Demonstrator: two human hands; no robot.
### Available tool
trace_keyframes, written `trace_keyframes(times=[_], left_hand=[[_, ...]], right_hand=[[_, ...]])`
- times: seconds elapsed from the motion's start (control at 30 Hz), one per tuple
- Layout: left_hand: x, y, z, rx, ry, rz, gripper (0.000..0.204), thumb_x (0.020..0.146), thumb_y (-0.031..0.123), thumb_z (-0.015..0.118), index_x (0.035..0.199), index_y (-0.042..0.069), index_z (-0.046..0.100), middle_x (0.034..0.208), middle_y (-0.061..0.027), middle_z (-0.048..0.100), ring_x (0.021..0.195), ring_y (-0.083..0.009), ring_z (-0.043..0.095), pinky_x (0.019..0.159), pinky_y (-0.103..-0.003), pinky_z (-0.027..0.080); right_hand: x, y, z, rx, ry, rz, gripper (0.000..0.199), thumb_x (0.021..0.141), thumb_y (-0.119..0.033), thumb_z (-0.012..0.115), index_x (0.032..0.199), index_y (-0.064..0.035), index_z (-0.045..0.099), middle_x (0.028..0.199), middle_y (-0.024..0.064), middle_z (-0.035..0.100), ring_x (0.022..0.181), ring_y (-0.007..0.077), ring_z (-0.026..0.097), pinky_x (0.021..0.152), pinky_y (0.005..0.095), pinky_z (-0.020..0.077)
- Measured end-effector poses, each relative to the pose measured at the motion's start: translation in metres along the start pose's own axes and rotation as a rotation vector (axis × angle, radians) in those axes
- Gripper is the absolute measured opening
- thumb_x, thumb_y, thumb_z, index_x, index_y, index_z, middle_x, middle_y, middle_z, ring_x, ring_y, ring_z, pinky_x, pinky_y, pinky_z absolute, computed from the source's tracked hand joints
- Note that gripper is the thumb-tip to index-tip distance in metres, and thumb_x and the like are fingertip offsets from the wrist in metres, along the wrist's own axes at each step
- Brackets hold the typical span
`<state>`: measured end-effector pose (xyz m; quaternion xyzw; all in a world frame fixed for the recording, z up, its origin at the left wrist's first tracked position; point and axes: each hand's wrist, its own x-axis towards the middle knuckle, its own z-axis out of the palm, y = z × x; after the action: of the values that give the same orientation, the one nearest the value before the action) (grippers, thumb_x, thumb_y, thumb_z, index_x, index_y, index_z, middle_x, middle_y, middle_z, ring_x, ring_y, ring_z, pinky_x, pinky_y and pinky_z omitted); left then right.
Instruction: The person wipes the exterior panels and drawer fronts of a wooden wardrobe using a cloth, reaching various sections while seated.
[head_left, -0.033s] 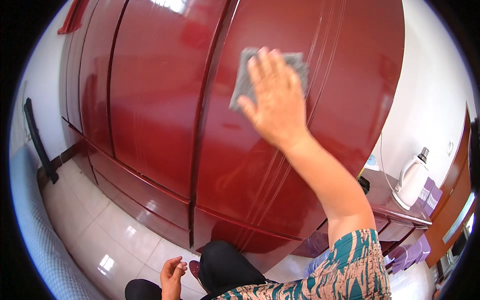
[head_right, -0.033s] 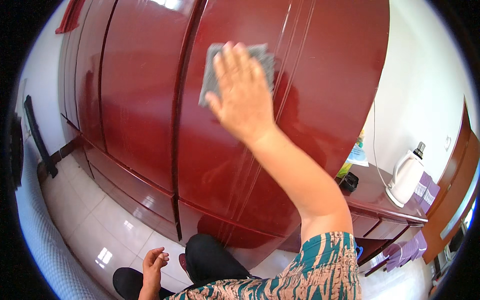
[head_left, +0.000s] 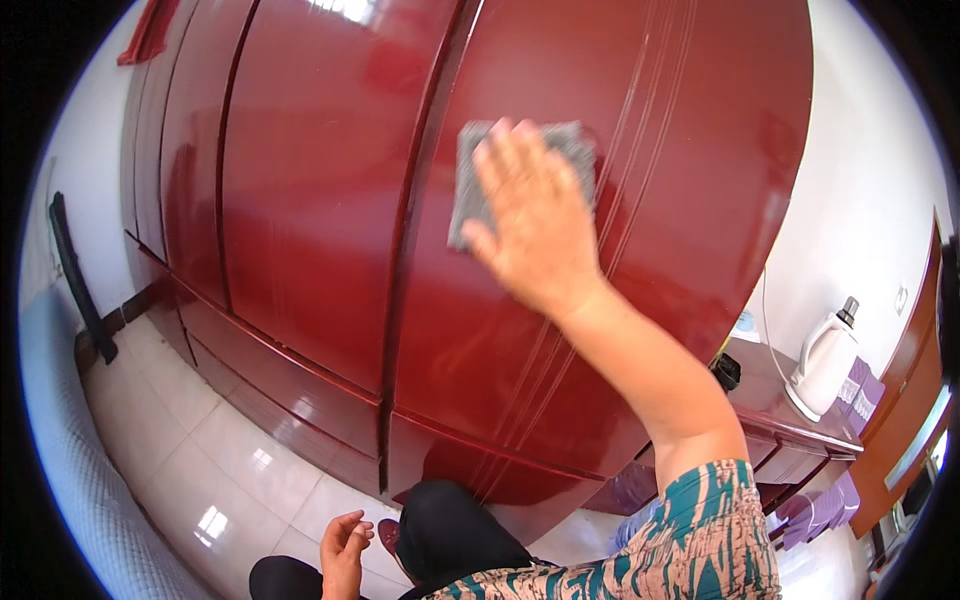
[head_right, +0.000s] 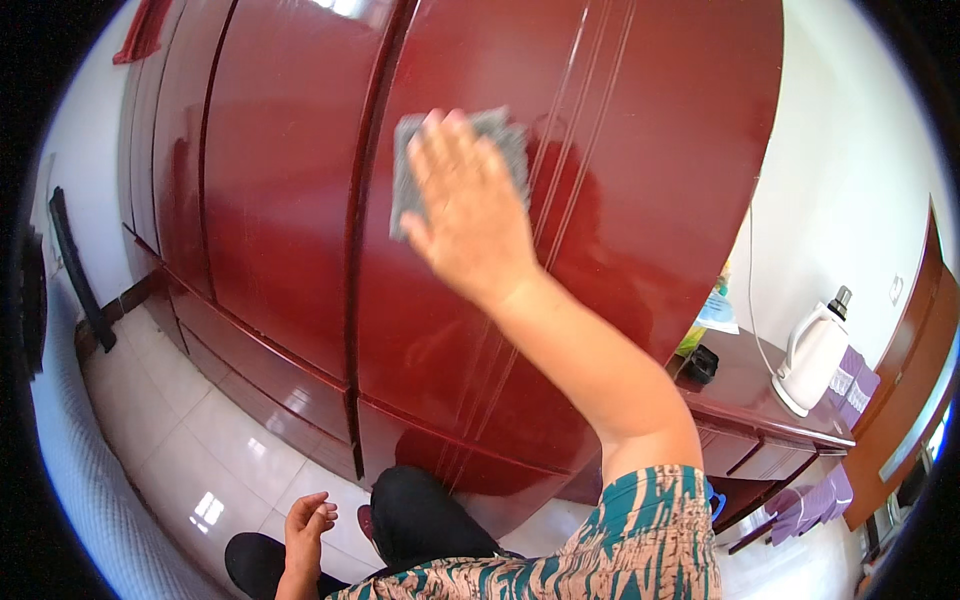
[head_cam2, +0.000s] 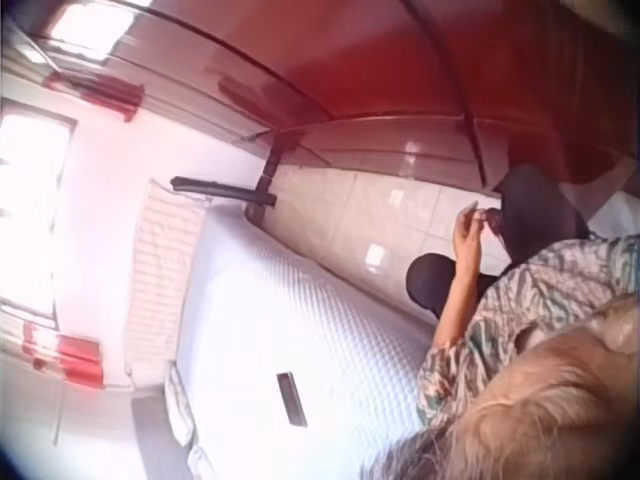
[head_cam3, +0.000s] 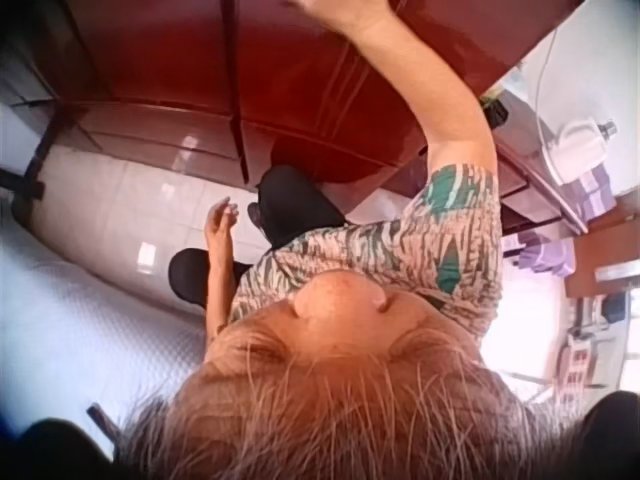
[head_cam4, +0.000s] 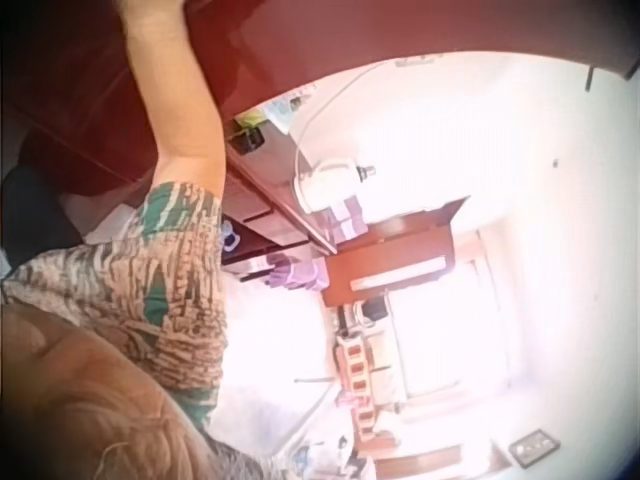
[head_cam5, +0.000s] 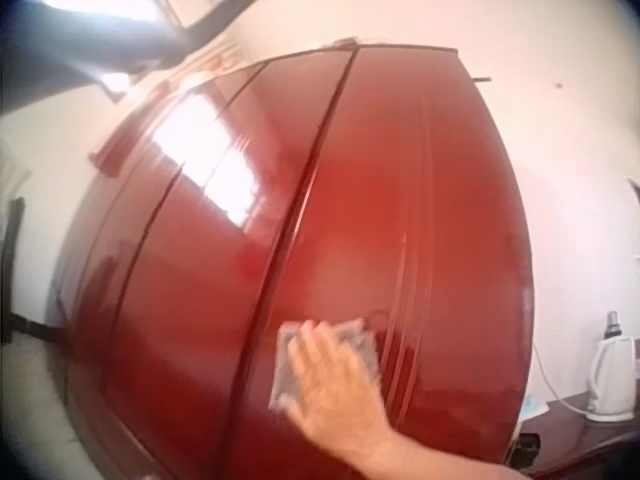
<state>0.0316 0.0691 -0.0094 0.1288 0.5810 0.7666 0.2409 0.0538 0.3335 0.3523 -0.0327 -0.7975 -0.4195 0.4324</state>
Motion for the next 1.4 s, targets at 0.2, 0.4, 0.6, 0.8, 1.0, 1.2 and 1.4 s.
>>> trace_keyframes(times=[0.2,0.4,0.6,0.8,1.0,1.2,1.4], left_hand=[[-0.001,0.008,-0.003,-0.034,0.011,-0.014,0.026,0.090,0.012,0.054,0.113,0.000,0.054,0.096,-0.0068,0.062,0.086,-0.0125,0.058,0.077,-0.024,0.044],[0.002,-0.001,-0.002,-0.035,-0.020,0.009,0.024,0.091,0.008,0.053,0.114,0.002,0.055,0.097,-0.0063,0.063,0.086,-0.0121,0.059,0.077,-0.024,0.044],[0.001,-0.004,-0.004,-0.035,-0.022,-0.006,0.025,0.091,0.008,0.053,0.114,0.001,0.054,0.097,-0.0058,0.063,0.087,-0.0119,0.058,0.078,-0.025,0.045],[0.003,-0.002,0.003,-0.028,-0.022,-0.039,0.027,0.091,0.011,0.054,0.115,0.000,0.054,0.099,-0.0061,0.062,0.090,-0.0119,0.057,0.080,-0.025,0.044],[-0.001,0.004,-0.004,0.004,-0.007,-0.015,0.027,0.091,0.010,0.053,0.116,0.000,0.054,0.099,-0.0066,0.062,0.091,-0.0127,0.057,0.082,-0.026,0.043],[0.000,0.002,0.001,0.005,-0.024,0.016,0.027,0.090,0.016,0.055,0.114,0.002,0.055,0.098,-0.0067,0.062,0.090,-0.0143,0.058,0.080,-0.027,0.045],[0.002,-0.003,-0.007,0.005,-0.005,-0.016,0.026,0.091,0.010,0.054,0.115,-0.001,0.054,0.098,-0.0073,0.062,0.088,-0.0137,0.057,0.079,-0.025,0.044]], right_hand=[[-0.103,-0.103,0.051,0.281,-0.272,-0.476,0.076,0.080,-0.040,0.058,0.139,0.0005,0.031,0.147,0.0146,0.026,0.139,0.0254,0.020,0.113,0.0375,0.0123],[-0.089,-0.104,0.062,0.356,-0.192,-0.472,0.071,0.077,-0.028,0.053,0.136,0.0060,0.032,0.144,0.0175,0.033,0.136,0.0275,0.027,0.112,0.0373,0.0187],[0.032,-0.001,0.016,0.098,0.198,-0.086,0.068,0.077,-0.035,0.061,0.133,-0.0015,0.042,0.139,0.0155,0.039,0.131,0.0286,0.034,0.107,0.0412,0.0259],[0.043,0.035,-0.004,-0.133,0.319,0.117,0.063,0.082,-0.033,0.059,0.133,0.0007,0.040,0.142,0.0176,0.034,0.134,0.0306,0.028,0.107,0.0439,0.0224],[-0.051,-0.066,0.034,0.309,-0.134,-0.212,0.071,0.078,-0.033,0.060,0.137,-0.0035,0.037,0.147,0.0136,0.030,0.138,0.0261,0.023,0.112,0.0389,0.0145],[-0.176,-0.133,0.054,0.338,-0.350,-0.537,0.053,0.087,-0.017,0.038,0.136,0.0034,0.036,0.144,0.0146,0.033,0.136,0.0241,0.027,0.112,0.0337,0.0179],[-0.144,-0.103,0.030,0.401,-0.343,-0.390,0.052,0.084,-0.012,0.043,0.134,0.0032,0.038,0.138,0.0153,0.040,0.129,0.0242,0.037,0.109,0.0347,0.0246]])
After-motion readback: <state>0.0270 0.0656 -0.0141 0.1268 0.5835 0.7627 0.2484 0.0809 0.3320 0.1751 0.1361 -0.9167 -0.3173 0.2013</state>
